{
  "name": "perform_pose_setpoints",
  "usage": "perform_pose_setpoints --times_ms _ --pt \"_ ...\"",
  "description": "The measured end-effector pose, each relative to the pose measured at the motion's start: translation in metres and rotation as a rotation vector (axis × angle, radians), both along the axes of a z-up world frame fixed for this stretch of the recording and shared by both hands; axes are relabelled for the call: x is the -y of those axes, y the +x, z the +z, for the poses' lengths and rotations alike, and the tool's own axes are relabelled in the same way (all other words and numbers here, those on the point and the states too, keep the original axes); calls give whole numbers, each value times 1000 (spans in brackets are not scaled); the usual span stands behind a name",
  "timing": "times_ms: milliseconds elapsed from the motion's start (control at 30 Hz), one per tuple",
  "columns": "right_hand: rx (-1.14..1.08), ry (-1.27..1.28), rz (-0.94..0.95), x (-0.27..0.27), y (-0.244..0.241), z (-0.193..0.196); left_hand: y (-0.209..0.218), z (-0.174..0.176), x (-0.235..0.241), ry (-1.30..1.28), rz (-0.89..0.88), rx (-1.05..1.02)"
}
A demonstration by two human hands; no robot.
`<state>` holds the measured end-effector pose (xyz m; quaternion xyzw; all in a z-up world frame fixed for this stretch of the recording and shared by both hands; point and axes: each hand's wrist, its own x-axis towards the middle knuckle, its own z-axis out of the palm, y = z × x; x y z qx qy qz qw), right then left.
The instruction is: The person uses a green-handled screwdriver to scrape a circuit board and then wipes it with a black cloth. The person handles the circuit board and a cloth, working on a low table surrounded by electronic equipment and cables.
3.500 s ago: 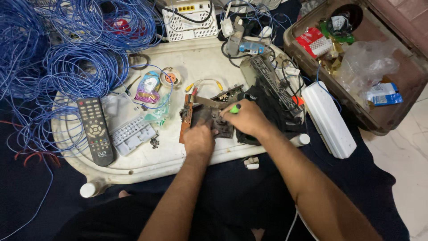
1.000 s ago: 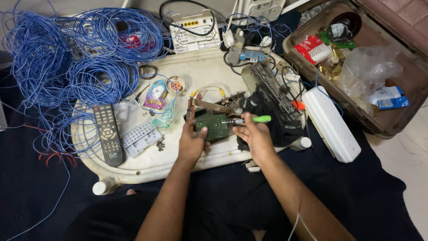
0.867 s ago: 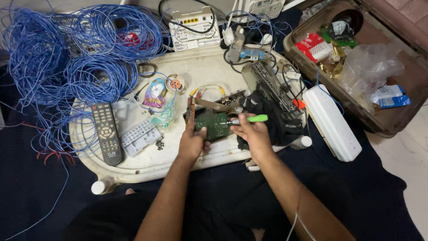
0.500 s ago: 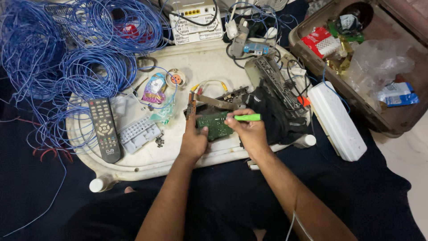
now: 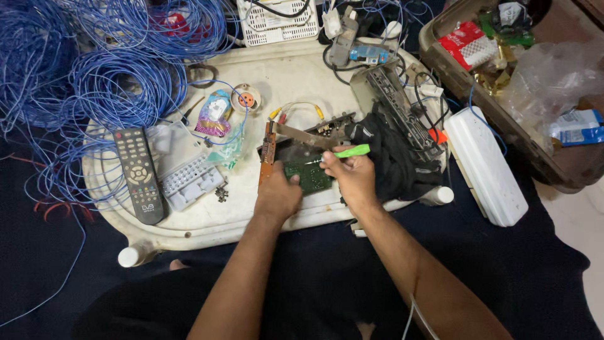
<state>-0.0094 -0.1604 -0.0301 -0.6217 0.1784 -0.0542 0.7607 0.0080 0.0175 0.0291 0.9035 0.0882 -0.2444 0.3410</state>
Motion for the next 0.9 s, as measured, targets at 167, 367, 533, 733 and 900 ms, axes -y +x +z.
perform_pose_setpoints --times_ms 167,367,533,733,900 --pt "-58 120 18 4 0 -5 0 -2 1 -45 11 31" --pt "-139 210 28 7 4 -9 3 -12 -3 -91 1 65" --pt "-150 202 15 7 2 -12 3 -20 -3 -84 -2 56" --pt "-129 178 20 4 0 -9 4 -21 -5 -100 5 40" --pt "-151 116 24 -4 -1 -6 2 -15 -4 -65 -39 61"
